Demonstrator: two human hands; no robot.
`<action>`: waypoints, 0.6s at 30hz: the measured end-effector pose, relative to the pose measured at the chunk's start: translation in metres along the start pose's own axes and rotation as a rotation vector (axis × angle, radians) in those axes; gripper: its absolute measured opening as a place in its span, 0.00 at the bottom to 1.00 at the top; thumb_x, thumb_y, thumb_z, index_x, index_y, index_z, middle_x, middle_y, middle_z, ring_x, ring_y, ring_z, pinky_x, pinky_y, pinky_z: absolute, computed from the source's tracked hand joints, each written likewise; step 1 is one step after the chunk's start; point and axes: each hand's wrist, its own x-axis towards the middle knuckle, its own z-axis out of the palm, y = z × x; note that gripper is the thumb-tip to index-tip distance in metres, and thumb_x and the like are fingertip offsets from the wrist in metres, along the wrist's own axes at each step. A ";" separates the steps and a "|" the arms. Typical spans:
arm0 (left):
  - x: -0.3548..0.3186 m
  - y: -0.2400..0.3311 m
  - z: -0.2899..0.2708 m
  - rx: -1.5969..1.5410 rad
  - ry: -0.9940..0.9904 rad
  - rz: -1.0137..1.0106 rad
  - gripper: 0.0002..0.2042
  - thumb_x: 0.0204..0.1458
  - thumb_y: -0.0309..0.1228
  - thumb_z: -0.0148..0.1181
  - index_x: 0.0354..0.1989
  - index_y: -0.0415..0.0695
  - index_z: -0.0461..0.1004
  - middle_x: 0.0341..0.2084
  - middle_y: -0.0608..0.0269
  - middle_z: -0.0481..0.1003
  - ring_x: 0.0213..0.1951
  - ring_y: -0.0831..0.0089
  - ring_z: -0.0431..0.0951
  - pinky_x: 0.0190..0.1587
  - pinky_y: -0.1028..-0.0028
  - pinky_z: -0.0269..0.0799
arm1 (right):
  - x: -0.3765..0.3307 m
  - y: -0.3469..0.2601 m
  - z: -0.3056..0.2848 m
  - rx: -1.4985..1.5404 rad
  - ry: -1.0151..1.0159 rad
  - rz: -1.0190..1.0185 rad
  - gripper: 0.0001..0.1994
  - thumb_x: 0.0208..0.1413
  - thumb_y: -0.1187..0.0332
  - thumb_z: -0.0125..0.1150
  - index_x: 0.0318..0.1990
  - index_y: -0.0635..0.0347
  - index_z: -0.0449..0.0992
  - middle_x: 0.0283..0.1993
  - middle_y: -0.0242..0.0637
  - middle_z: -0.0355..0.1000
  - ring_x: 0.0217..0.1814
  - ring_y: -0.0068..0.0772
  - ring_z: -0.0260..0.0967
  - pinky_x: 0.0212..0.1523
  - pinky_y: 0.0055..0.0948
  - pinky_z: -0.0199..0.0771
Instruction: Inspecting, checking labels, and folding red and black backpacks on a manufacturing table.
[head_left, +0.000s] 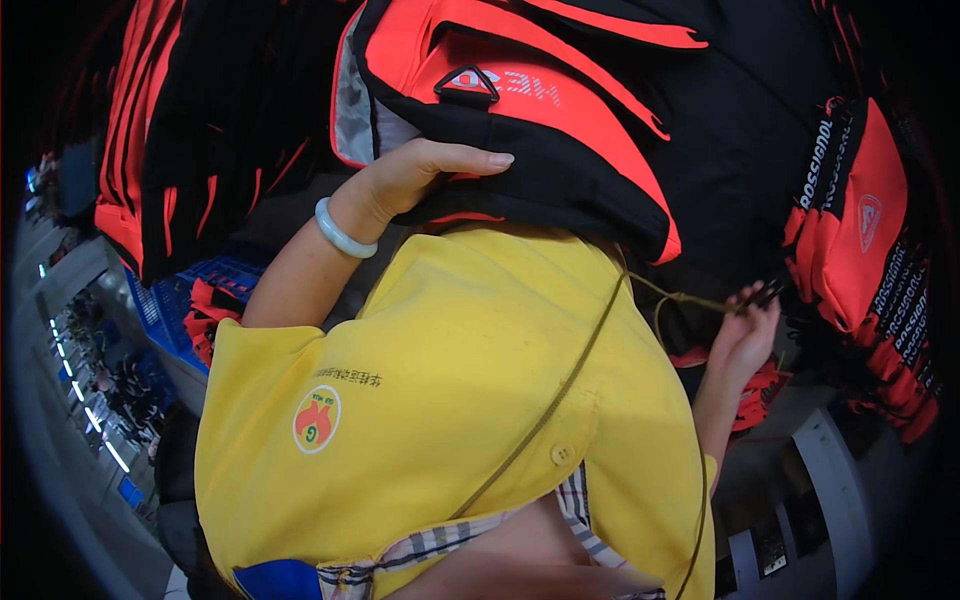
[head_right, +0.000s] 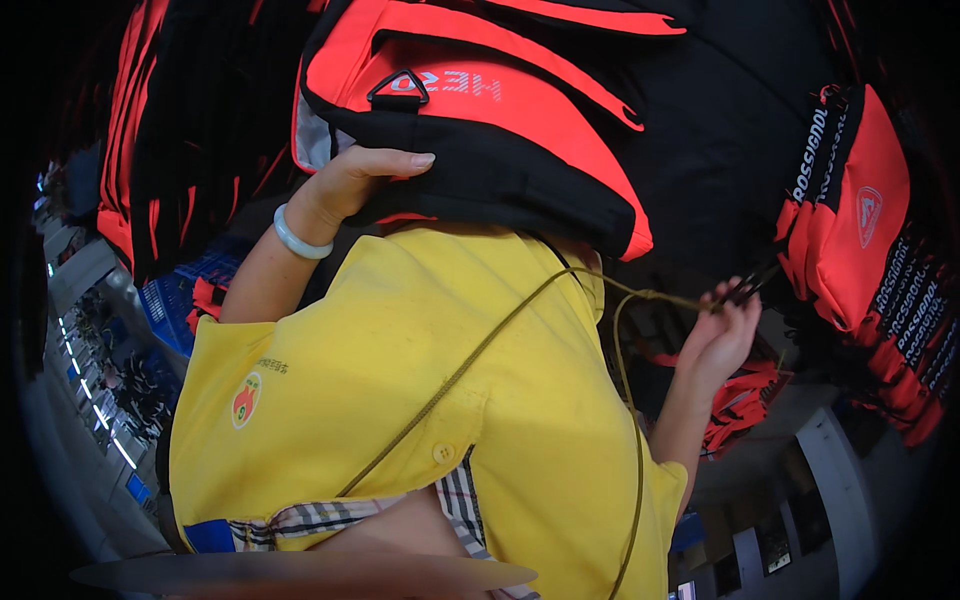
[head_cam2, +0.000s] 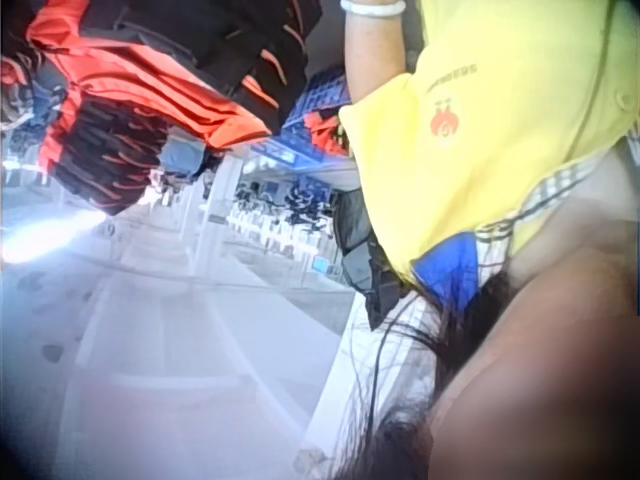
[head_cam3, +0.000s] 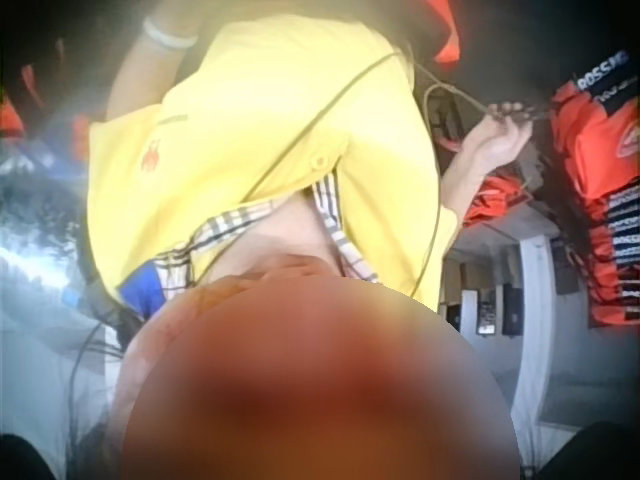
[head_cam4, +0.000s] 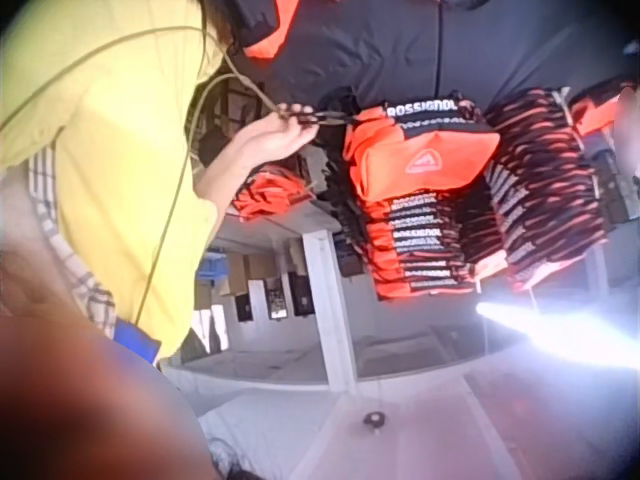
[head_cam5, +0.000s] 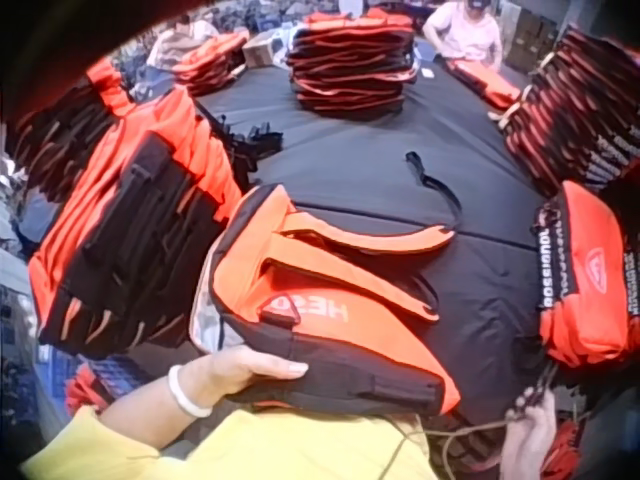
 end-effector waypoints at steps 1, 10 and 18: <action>0.002 -0.006 -0.005 -0.033 -0.012 0.015 0.15 0.56 0.31 0.56 0.48 0.35 0.75 0.44 0.57 0.77 0.47 0.71 0.77 0.54 0.76 0.70 | 0.011 -0.012 0.021 0.010 -0.107 -0.042 0.18 0.52 0.79 0.45 0.52 0.60 0.64 0.50 0.37 0.66 0.48 0.28 0.63 0.50 0.31 0.63; 0.013 0.000 0.004 -0.155 -0.032 0.128 0.16 0.59 0.32 0.52 0.51 0.34 0.73 0.49 0.59 0.75 0.50 0.74 0.74 0.55 0.76 0.69 | -0.011 -0.031 0.195 -0.657 -0.894 0.033 0.09 0.49 0.74 0.66 0.38 0.63 0.76 0.25 0.19 0.60 0.29 0.11 0.56 0.34 0.13 0.58; 0.024 0.010 0.023 -0.174 0.039 0.090 0.15 0.59 0.36 0.55 0.48 0.37 0.75 0.43 0.62 0.78 0.44 0.78 0.77 0.48 0.79 0.72 | 0.003 -0.023 0.219 -0.901 -1.067 0.011 0.09 0.49 0.73 0.66 0.37 0.67 0.78 0.29 0.31 0.73 0.33 0.17 0.68 0.37 0.20 0.68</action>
